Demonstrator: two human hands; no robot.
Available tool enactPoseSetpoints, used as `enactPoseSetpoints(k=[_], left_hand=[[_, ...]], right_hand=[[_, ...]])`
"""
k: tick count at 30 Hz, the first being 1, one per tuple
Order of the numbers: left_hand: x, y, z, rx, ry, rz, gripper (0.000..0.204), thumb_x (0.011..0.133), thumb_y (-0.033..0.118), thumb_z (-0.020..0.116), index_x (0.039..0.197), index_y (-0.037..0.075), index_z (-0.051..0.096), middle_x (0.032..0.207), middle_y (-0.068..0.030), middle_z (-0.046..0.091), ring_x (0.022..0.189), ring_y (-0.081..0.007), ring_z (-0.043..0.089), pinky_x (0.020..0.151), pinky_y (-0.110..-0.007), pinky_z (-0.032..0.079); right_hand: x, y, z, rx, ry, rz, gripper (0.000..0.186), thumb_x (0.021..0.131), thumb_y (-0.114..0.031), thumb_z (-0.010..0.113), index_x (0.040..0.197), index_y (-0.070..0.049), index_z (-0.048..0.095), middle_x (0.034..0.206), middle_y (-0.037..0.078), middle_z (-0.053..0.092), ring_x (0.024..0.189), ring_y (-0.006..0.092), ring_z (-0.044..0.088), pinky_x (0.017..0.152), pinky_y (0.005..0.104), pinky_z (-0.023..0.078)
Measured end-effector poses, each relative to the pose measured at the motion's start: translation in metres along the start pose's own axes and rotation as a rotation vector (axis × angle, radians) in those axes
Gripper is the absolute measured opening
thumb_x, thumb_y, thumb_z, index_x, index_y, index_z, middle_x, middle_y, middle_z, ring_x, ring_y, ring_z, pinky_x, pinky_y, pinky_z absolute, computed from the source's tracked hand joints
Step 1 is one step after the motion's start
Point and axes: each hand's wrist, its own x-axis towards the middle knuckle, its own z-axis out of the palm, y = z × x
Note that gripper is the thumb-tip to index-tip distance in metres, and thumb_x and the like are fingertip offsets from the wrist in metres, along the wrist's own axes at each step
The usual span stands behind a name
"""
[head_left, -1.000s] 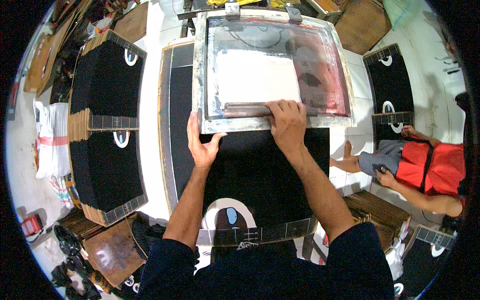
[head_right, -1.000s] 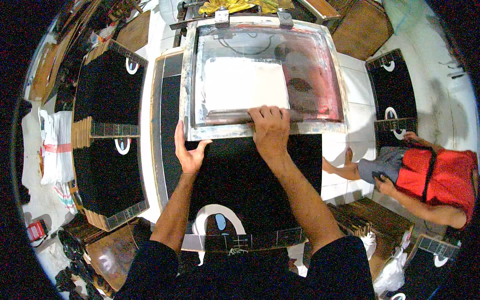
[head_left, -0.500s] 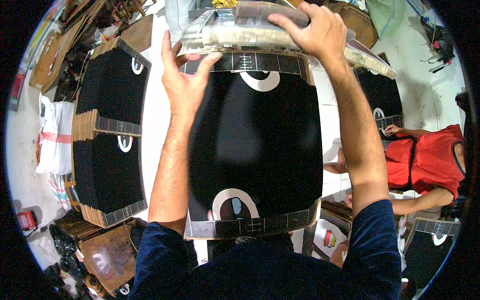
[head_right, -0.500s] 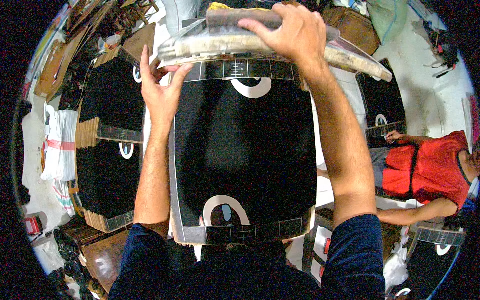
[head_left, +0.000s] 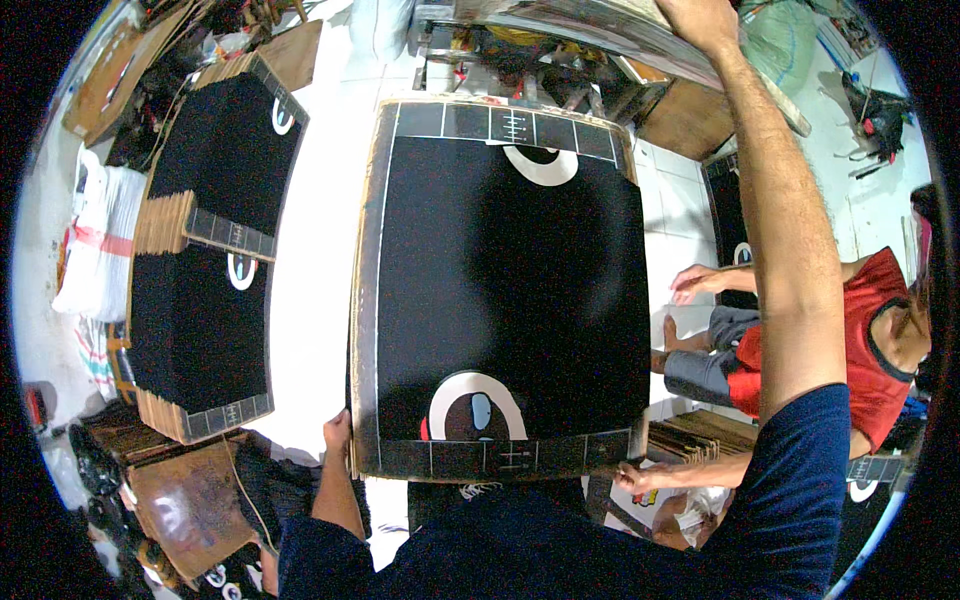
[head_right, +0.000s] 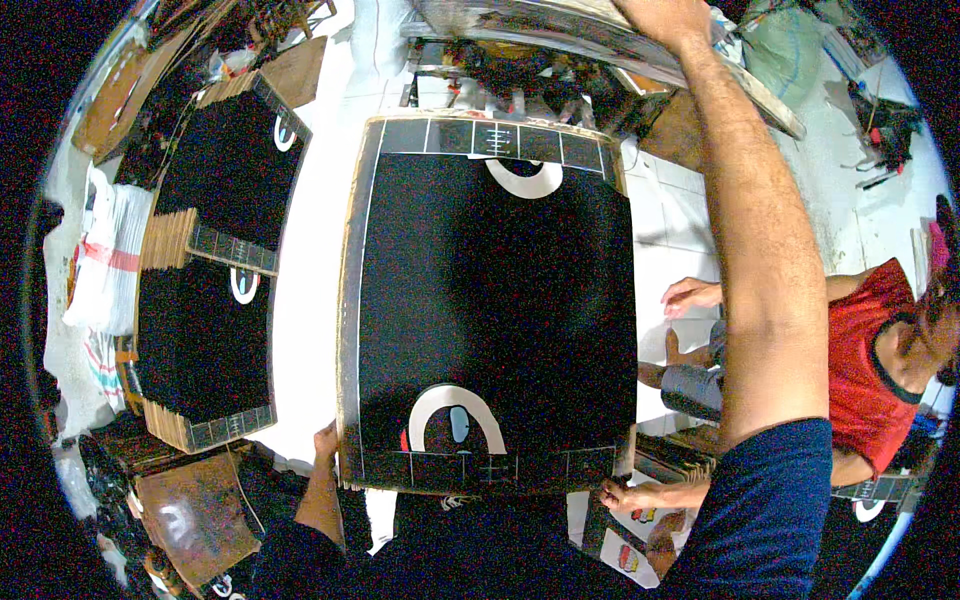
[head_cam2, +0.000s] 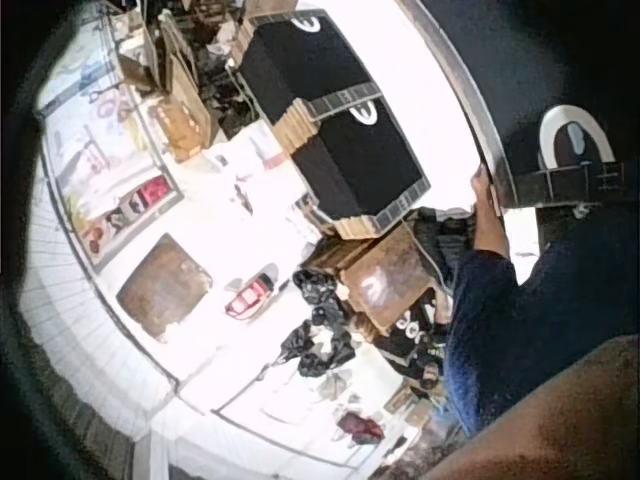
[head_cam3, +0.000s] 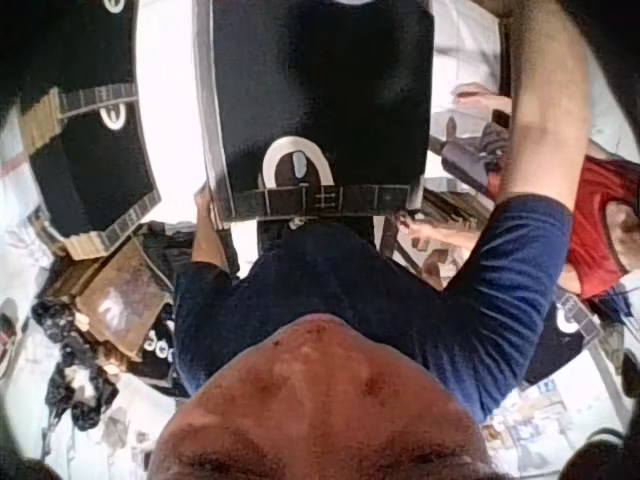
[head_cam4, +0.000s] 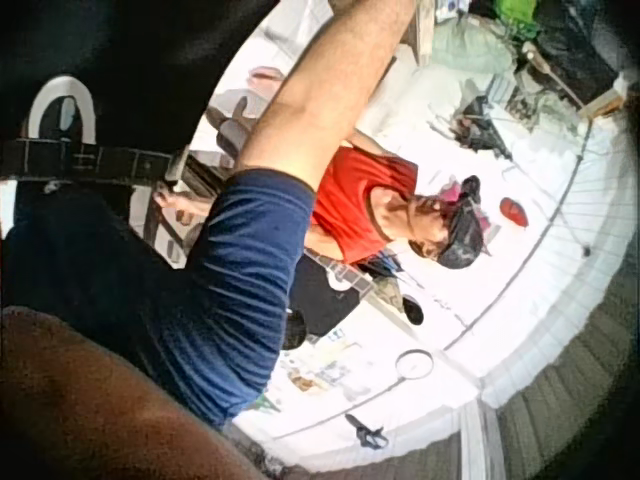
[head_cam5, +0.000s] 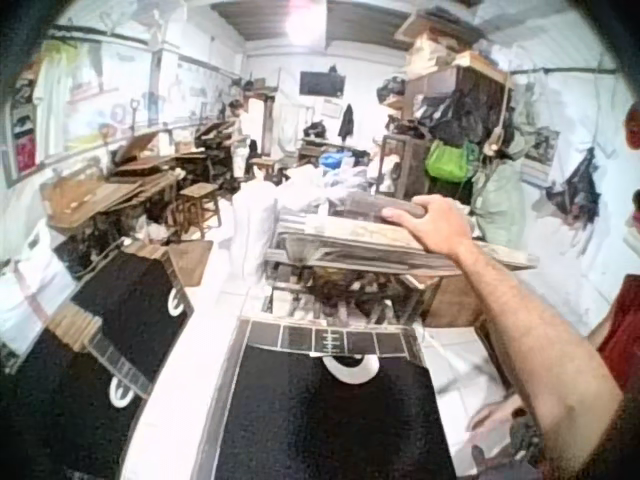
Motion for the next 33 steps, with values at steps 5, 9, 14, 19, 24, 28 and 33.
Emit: enactPoseSetpoints(k=[5,9,14,19,24,28,33], left_hand=[[-0.025,-0.055,0.016,-0.393,0.075,0.127,0.041,0.101,0.034,0.068,0.118,-0.003,0.075,0.099,-0.0179,0.078,0.091,-0.0191,0.071,0.084,-0.035,0.055],[-0.042,-0.044,0.019,-0.074,0.221,0.032,0.04,0.101,0.036,0.068,0.12,0.001,0.075,0.1,-0.0246,0.076,0.093,-0.0319,0.074,0.085,-0.04,0.056],[-0.079,-0.053,0.01,0.207,0.366,0.15,0.052,0.099,0.033,0.067,0.139,0.001,0.062,0.129,-0.0289,0.066,0.112,-0.044,0.067,0.094,-0.051,0.055],[-0.097,-0.063,-0.008,0.243,0.319,0.081,0.036,0.089,0.032,0.07,0.116,0.01,0.076,0.09,-0.0247,0.075,0.08,-0.0432,0.073,0.074,-0.052,0.057],[-0.125,0.028,-0.042,0.175,0.597,0.414,0.018,0.094,0.01,0.067,0.103,-0.002,0.077,0.09,-0.0225,0.074,0.078,-0.0378,0.07,0.075,-0.045,0.055],[-0.127,0.148,-0.057,-0.123,0.672,0.73,0.013,0.093,0.001,0.074,0.104,-0.004,0.075,0.093,-0.0153,0.075,0.084,-0.0298,0.069,0.079,-0.039,0.055],[-0.091,0.273,-0.058,-0.389,0.668,1.006,0.011,0.096,0.004,0.072,0.104,-0.004,0.074,0.091,-0.0135,0.075,0.08,-0.024,0.07,0.074,-0.035,0.056]], right_hand=[[0.002,0.002,0.004,-0.002,0.025,0.016,0.07,0.081,-0.075,0.067,0.095,-0.008,0.08,0.087,0.021,0.075,0.084,0.0382,0.073,0.077,0.0452,0.055],[-0.001,0.001,0.005,0.001,0.041,-0.008,0.068,0.082,-0.073,0.068,0.093,-0.007,0.079,0.085,0.021,0.074,0.082,0.0375,0.073,0.075,0.0446,0.055],[0.001,-0.005,0.001,0.013,0.014,-0.001,0.068,0.084,-0.072,0.067,0.094,-0.006,0.079,0.085,0.021,0.074,0.084,0.0364,0.073,0.076,0.0453,0.054],[-0.004,-0.007,-0.002,0.045,0.055,-0.041,0.068,0.084,-0.072,0.067,0.097,-0.006,0.079,0.087,0.019,0.075,0.085,0.0354,0.073,0.078,0.0448,0.054],[-0.007,-0.014,-0.007,0.026,-0.03,0.028,0.068,0.084,-0.07,0.068,0.099,-0.004,0.078,0.087,0.021,0.075,0.083,0.0361,0.073,0.078,0.0449,0.054],[-0.004,-0.01,-0.002,0.039,0.052,0.021,0.068,0.084,-0.07,0.068,0.102,-0.005,0.078,0.093,0.023,0.076,0.091,0.0359,0.074,0.082,0.0436,0.054],[0.014,0.029,0.015,-0.002,-0.013,-0.019,0.076,0.082,-0.077,0.065,0.11,-0.008,0.077,0.099,0.023,0.075,0.096,0.0391,0.073,0.086,0.0452,0.054]])
